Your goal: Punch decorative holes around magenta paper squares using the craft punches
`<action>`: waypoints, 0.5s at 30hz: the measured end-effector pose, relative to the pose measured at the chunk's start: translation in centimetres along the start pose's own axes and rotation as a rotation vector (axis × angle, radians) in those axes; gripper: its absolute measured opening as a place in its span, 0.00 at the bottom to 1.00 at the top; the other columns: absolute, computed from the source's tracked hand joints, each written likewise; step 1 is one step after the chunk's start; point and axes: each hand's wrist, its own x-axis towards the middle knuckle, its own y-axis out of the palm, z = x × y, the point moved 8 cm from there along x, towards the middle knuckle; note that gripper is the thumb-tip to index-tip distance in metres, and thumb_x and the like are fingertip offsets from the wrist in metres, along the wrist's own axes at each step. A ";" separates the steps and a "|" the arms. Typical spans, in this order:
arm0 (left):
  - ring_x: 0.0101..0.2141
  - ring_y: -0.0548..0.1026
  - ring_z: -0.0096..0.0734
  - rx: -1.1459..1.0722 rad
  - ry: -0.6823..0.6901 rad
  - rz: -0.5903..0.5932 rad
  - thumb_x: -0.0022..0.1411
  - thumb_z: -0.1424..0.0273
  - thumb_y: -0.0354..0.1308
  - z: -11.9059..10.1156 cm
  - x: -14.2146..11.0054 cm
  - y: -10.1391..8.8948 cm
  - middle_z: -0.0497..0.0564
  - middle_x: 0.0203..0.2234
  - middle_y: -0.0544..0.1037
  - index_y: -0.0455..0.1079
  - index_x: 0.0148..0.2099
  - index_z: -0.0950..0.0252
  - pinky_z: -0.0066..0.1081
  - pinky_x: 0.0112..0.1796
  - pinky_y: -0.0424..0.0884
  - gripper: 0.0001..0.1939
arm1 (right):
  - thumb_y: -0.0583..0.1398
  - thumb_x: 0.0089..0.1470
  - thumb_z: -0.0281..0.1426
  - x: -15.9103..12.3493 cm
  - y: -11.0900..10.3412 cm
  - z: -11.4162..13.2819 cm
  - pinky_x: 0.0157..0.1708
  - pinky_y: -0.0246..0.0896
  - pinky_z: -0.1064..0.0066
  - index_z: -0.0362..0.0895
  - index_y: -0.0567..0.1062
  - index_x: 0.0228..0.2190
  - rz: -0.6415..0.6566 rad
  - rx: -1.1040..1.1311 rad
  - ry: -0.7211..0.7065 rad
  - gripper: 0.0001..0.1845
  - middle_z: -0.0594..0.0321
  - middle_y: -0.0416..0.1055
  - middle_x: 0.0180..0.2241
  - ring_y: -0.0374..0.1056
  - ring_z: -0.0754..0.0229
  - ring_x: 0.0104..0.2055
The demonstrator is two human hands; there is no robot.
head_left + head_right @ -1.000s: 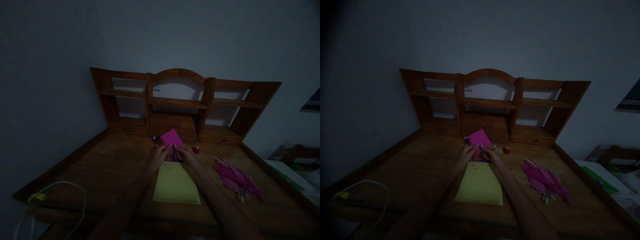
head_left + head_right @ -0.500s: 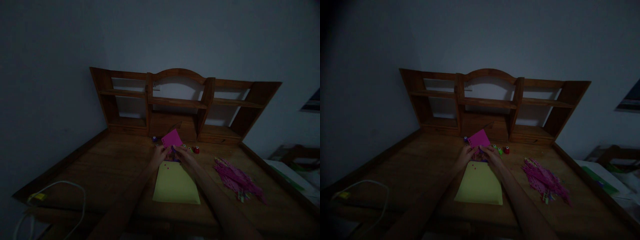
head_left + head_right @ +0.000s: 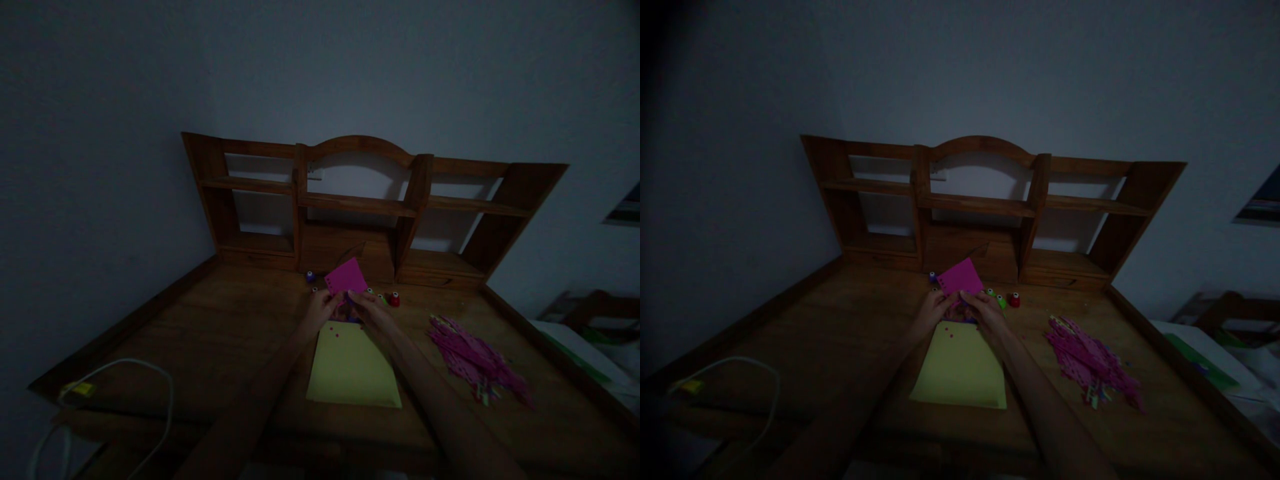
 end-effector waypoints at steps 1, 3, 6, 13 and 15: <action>0.18 0.67 0.27 0.014 0.004 -0.010 0.58 0.54 0.58 -0.1 0.0 -0.1 0.49 0.16 0.71 0.71 0.26 0.69 0.26 0.21 0.60 0.22 | 0.73 0.37 0.39 0.1 -0.1 -0.1 0.25 0.57 0.73 0.42 0.75 0.21 0.002 -0.007 0.001 0.16 0.64 0.72 0.24 0.64 0.66 0.24; 0.19 0.67 0.27 0.036 0.005 -0.022 0.58 0.54 0.58 -0.2 -0.1 -0.3 0.50 0.17 0.72 0.72 0.25 0.69 0.25 0.21 0.60 0.22 | 0.72 0.37 0.40 0.2 -0.2 -0.1 0.24 0.54 0.73 0.42 0.75 0.20 0.002 -0.029 -0.004 0.17 0.64 0.71 0.22 0.62 0.67 0.23; 0.19 0.67 0.27 0.039 -0.002 -0.007 0.58 0.54 0.58 -0.3 -0.1 -0.2 0.51 0.18 0.72 0.72 0.26 0.69 0.25 0.21 0.59 0.22 | 0.71 0.39 0.42 0.4 -0.5 -0.2 0.22 0.52 0.73 0.41 0.75 0.20 0.000 -0.070 -0.013 0.18 0.64 0.69 0.21 0.58 0.67 0.21; 0.20 0.66 0.26 -0.019 -0.010 0.017 0.57 0.53 0.59 -0.1 -0.2 0.2 0.49 0.18 0.71 0.72 0.27 0.69 0.25 0.21 0.58 0.22 | 0.72 0.38 0.41 0.3 -0.6 -0.1 0.21 0.49 0.72 0.42 0.74 0.18 -0.030 -0.059 -0.004 0.17 0.67 0.66 0.18 0.54 0.68 0.19; 0.20 0.66 0.27 -0.029 -0.019 0.028 0.57 0.52 0.59 -0.1 -0.3 0.3 0.48 0.18 0.71 0.72 0.27 0.69 0.25 0.21 0.58 0.22 | 0.72 0.37 0.40 0.2 -0.6 -0.1 0.23 0.52 0.72 0.43 0.74 0.18 -0.048 -0.039 0.002 0.17 0.66 0.68 0.19 0.57 0.67 0.21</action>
